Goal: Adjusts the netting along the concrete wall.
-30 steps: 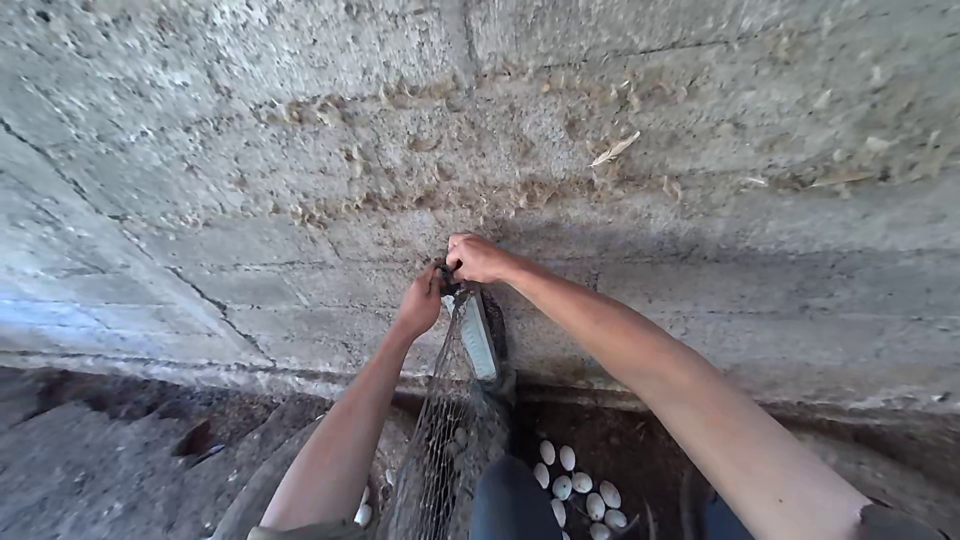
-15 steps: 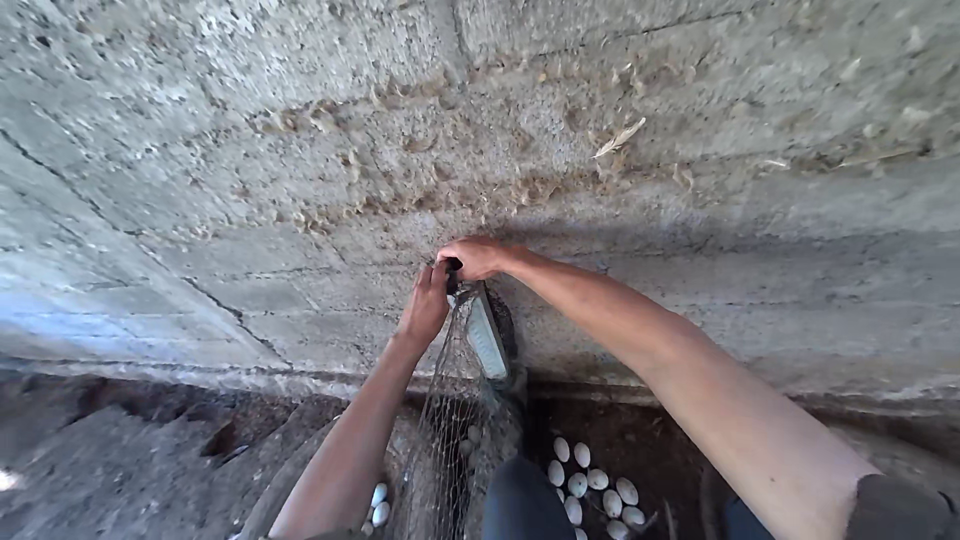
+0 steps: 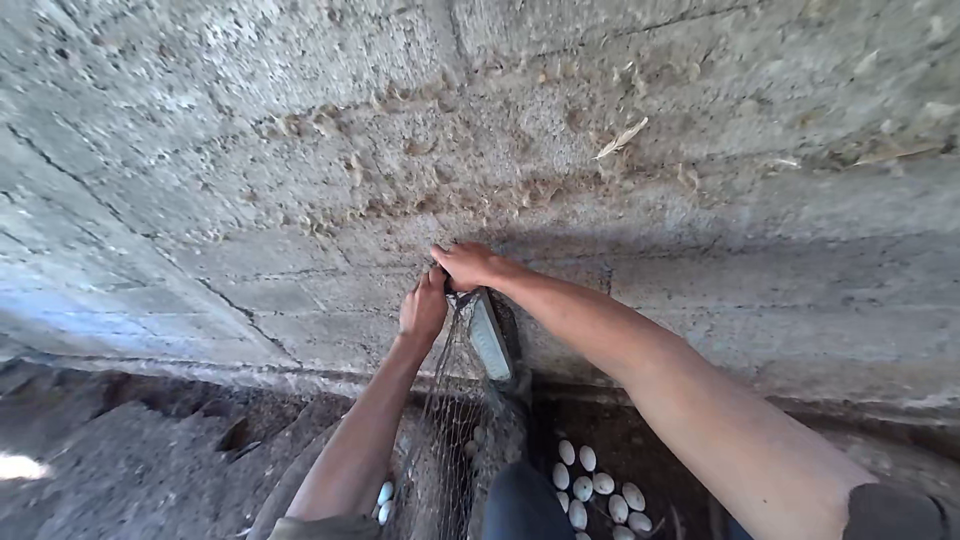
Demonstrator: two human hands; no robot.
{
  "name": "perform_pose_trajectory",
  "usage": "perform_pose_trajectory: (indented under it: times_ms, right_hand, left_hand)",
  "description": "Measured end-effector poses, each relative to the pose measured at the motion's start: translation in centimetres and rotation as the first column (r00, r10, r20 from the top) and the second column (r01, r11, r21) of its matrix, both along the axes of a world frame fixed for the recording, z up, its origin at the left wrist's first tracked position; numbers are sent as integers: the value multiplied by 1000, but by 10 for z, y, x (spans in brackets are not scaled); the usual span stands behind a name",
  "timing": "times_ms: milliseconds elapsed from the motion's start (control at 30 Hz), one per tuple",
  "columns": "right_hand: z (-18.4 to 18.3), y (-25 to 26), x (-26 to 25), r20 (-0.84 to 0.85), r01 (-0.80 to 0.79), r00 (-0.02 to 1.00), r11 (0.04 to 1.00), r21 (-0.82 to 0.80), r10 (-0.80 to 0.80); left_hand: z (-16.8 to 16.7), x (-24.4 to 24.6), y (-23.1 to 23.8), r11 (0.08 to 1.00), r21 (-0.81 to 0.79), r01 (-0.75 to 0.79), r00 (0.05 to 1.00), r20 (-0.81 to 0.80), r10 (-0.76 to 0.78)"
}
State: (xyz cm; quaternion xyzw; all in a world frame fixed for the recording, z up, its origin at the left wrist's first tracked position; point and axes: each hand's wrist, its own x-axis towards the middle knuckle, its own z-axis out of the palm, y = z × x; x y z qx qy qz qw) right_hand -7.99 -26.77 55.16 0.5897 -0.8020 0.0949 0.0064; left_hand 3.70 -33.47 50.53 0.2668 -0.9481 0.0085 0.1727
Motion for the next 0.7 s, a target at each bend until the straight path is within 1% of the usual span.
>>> perform_pose_trajectory:
  times_ms: [100,267,367,500,567,700]
  right_hand:
    - [1,-3,6,-80,3,997,999,34,0]
    - [-14,-5,1,-138,-44,990,999,-26,40]
    - [-22,1,-2,-91,-62,994,994,-95,54]
    - [-22,9,4,-15,23,1000,986,-165,-26]
    - [-22,8,5,4,48,999,982,-180,-48]
    - [-26,7,5,51,66,997,967,-246,-55]
  left_hand:
    - [-3,-1,0,1000,10,6,1000,-28,-6]
    - [-5,-1,0,1000,16,3,1000,-6,-3]
    - [-5,2,2,999,-8,34,999,-29,-34]
    - [-4,5,3,990,-122,76,985,-142,-93]
    - [-3,6,5,986,-148,75,981,-167,-100]
    - [-13,2,3,963,-247,111,933,-307,-186]
